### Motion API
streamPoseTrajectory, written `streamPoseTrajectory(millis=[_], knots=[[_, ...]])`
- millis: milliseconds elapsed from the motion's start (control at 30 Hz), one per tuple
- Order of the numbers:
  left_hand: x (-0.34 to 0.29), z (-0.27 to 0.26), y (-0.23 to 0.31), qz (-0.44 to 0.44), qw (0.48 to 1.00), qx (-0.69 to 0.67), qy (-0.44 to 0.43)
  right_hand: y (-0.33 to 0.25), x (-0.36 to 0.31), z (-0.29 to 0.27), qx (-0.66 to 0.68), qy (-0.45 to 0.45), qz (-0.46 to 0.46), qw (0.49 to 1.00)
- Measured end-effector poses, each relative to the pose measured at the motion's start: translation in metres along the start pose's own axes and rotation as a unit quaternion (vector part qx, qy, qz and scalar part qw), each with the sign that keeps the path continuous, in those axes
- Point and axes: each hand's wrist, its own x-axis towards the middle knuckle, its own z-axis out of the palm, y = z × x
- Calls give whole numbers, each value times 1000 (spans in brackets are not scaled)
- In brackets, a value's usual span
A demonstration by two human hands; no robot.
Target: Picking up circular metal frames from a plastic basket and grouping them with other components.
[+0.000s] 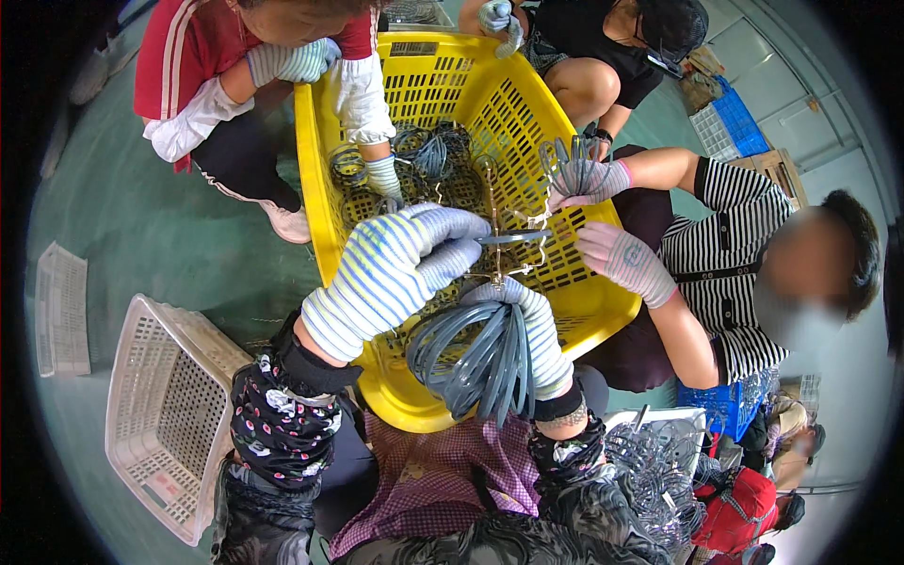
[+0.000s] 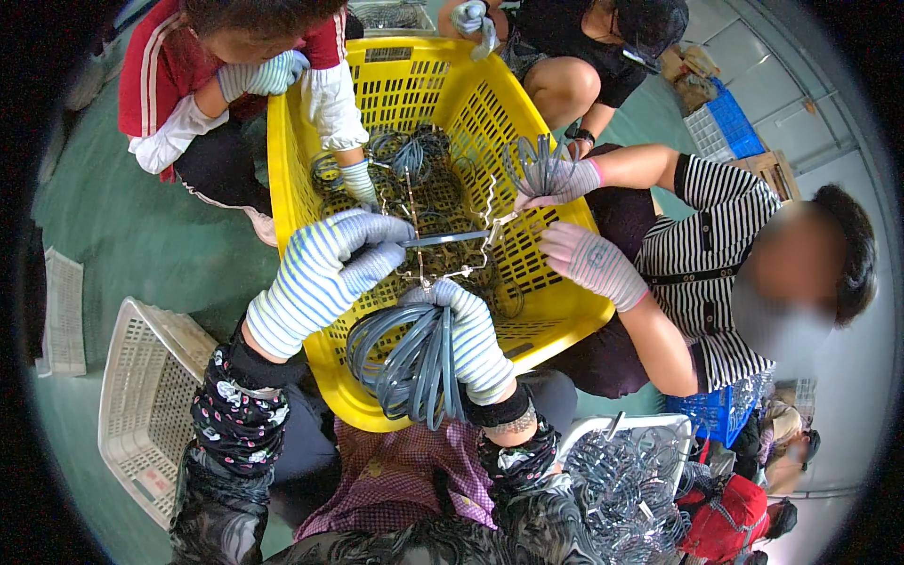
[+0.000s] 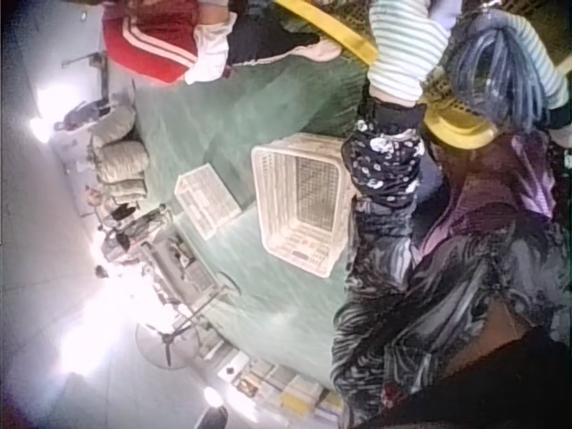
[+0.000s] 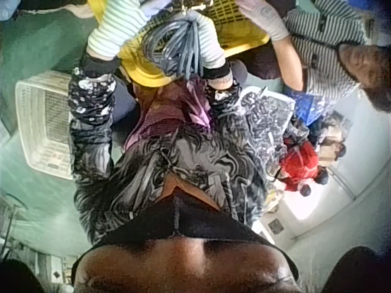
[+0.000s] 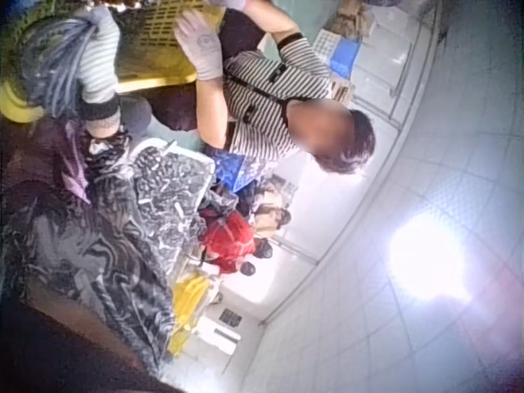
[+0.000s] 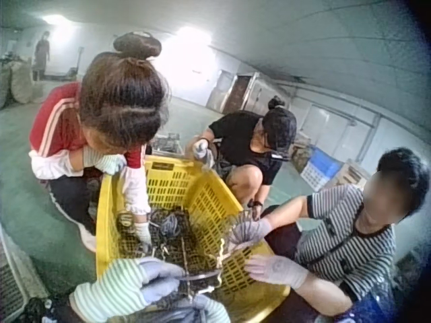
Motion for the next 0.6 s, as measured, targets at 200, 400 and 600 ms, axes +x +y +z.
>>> streamPoseTrajectory(millis=[200, 400, 600], knots=[[-9, -8, -15, -154, 975, -110, -119, -4, 4, -14, 85, 43, -60, 994], [-12, -12, -4, -208, 903, -280, -252, -7, 3, -19, 163, 62, -15, 985], [-14, -16, -2, -239, 850, -376, -280, -9, 1, -14, 233, 101, 39, 967]])
